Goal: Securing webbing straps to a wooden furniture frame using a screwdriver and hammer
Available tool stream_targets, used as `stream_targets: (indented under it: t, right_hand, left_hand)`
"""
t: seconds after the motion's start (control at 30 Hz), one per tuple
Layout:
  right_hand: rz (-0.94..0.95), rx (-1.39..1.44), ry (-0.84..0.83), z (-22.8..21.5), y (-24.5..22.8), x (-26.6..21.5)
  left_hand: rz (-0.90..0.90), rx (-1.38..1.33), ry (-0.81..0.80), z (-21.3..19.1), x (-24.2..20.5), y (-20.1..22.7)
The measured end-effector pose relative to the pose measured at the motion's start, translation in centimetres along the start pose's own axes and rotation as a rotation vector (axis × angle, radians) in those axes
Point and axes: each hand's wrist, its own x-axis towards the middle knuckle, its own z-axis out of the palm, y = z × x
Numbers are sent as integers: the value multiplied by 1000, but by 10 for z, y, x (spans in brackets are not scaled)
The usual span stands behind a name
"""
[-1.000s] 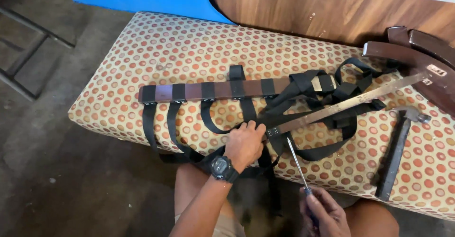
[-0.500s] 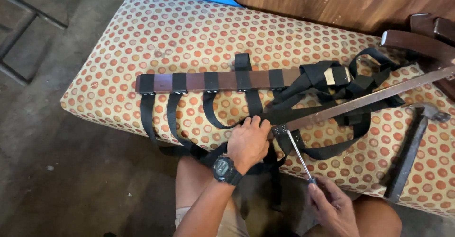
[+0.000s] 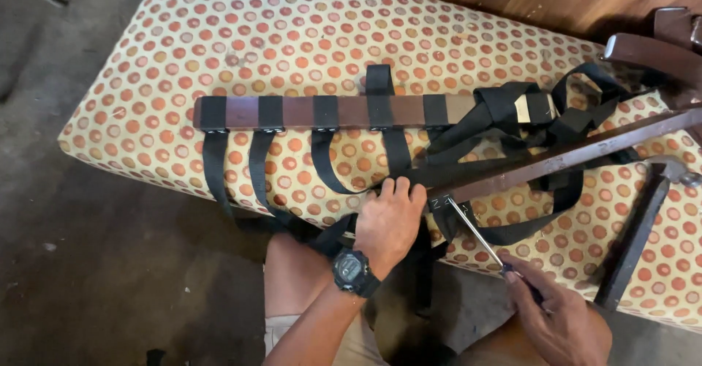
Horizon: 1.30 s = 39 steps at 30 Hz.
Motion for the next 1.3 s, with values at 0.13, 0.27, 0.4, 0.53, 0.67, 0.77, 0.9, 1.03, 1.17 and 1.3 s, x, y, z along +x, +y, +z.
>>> stream_targets:
  t: [0.13,0.27,0.4,0.53,0.67,0.77,0.9,1.03,1.17,1.3]
  right_hand:
    - [-75,-273,125,-3,-9,-6]
    - [-590,-144,259,-2,18,7]
    - [-416,-399,169,-7,25,15]
    - [-508,-462,213,-8,27,17]
    - [-592,-543,265,-13,20,15]
    - [-539,-713,297,-17,11,7]
    - [-677,-993,460,-23,1,2]
    - [-664,-931,438,-26,-8,-3]
    - [-651,-955,395,-29,-16,-2]
    - [-696,-971,440,-25,-16,-2]
  left_hand:
    - [-1,-7,-6,-5,2,-1]
    - [-10,-23,-47,0,1,-1]
    - [5,-88,-107,-5,2,-3]
    - [2,-110,-101,-7,3,-4]
    - [-1,-105,-124,-3,2,-4]
    - [3,-119,-92,-7,1,-5]
    - [8,-147,-105,-8,4,-8]
    - [9,-220,-140,5,4,-11]
    - [-8,-226,-101,5,5,-13]
    - [7,-225,-154,8,7,-12]
